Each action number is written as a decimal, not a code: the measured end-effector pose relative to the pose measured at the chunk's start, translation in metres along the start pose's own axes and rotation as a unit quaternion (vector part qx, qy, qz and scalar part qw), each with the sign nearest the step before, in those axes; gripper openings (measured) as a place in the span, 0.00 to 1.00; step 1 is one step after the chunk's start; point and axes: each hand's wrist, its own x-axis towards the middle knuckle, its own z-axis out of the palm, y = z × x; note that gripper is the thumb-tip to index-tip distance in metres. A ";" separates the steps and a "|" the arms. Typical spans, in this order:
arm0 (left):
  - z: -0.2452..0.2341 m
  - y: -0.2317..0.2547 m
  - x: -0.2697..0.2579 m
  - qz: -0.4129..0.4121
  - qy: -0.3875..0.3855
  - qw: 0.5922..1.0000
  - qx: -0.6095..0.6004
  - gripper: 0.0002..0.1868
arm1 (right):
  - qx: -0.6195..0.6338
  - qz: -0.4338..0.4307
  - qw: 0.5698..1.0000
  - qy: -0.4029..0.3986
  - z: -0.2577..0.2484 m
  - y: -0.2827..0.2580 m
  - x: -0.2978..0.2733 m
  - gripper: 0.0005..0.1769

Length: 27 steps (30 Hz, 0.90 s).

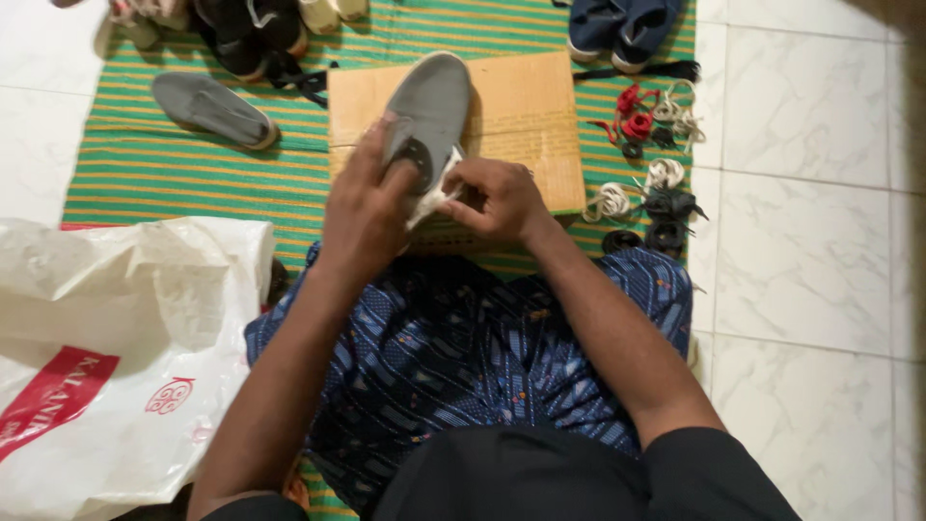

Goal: The person sits on a mat and unlaces a grey shoe, then relaces it. The person then picks up a pair of blue shoes and begins to lace them.

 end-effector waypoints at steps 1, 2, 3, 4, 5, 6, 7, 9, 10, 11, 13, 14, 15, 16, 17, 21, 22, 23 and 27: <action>0.002 0.000 -0.002 0.008 -0.012 1.000 0.019 0.09 | 0.003 0.003 1.000 -0.004 0.000 0.001 -0.002 0.15; 0.004 -0.001 -0.003 0.012 -0.019 0.999 0.044 0.06 | 0.008 -0.005 1.000 -0.011 0.002 0.002 0.002 0.16; 0.005 -0.002 -0.004 0.015 -0.025 0.997 0.070 0.04 | 0.006 0.018 1.000 -0.018 0.004 0.002 0.004 0.17; 0.007 -0.002 -0.005 -0.003 -0.018 0.998 0.066 0.05 | 0.001 0.038 0.999 -0.028 0.004 0.001 0.005 0.17; 0.008 -0.002 -0.005 -0.019 -0.010 0.998 0.061 0.06 | -0.001 0.045 0.999 -0.027 0.005 0.000 0.006 0.17; 0.010 -0.003 -0.004 -0.032 0.000 0.998 0.054 0.07 | -0.007 0.053 0.998 -0.024 0.004 -0.001 0.008 0.18; 0.011 -0.004 -0.003 -0.035 -0.006 0.997 0.069 0.06 | 0.011 0.052 0.998 -0.026 0.003 0.000 0.010 0.20; 0.014 -0.001 -0.009 -0.042 -0.034 0.995 0.087 0.07 | 0.049 0.067 0.996 -0.034 0.003 0.003 0.005 0.25; 0.015 0.000 -0.013 -0.043 -0.016 0.994 0.103 0.06 | 0.050 0.081 0.995 -0.042 0.004 0.006 0.003 0.26; 0.016 0.003 -0.017 -0.045 0.001 0.992 0.120 0.10 | 0.051 0.094 0.993 -0.049 0.005 0.009 0.002 0.26; 0.011 0.004 -0.012 -0.062 -0.002 0.989 0.136 0.17 | 0.069 0.113 0.990 -0.057 0.006 0.017 0.009 0.27; 0.010 0.005 -0.010 -0.082 -0.026 0.988 0.131 0.20 | 0.085 0.123 0.987 -0.062 0.006 0.020 0.010 0.26; 0.010 0.007 -0.007 -0.101 -0.049 0.986 0.125 0.24 | 0.101 0.132 0.984 -0.068 0.007 0.023 0.010 0.26; 0.010 0.008 -0.004 -0.140 -0.075 0.984 0.080 0.29 | 0.077 0.122 0.988 -0.061 0.009 0.025 0.009 0.28; 0.010 0.009 -0.001 -0.179 -0.101 0.978 0.035 0.35 | 0.052 0.112 0.991 -0.053 0.010 0.027 0.008 0.30; 0.017 0.007 0.003 -0.172 -0.105 0.979 -0.003 0.38 | 0.063 0.086 0.994 -0.022 0.015 0.029 0.008 0.38; 0.020 0.006 0.000 -0.154 -0.084 0.985 0.007 0.31 | 0.059 0.101 0.993 -0.021 0.016 0.030 0.008 0.39; 0.022 0.005 -0.004 -0.135 -0.062 0.989 0.017 0.24 | 0.055 0.116 0.992 -0.020 0.017 0.031 0.008 0.39; 0.020 -0.001 -0.014 -0.099 0.003 0.995 0.008 0.29 | 0.037 0.151 0.988 -0.016 0.020 0.030 0.011 0.39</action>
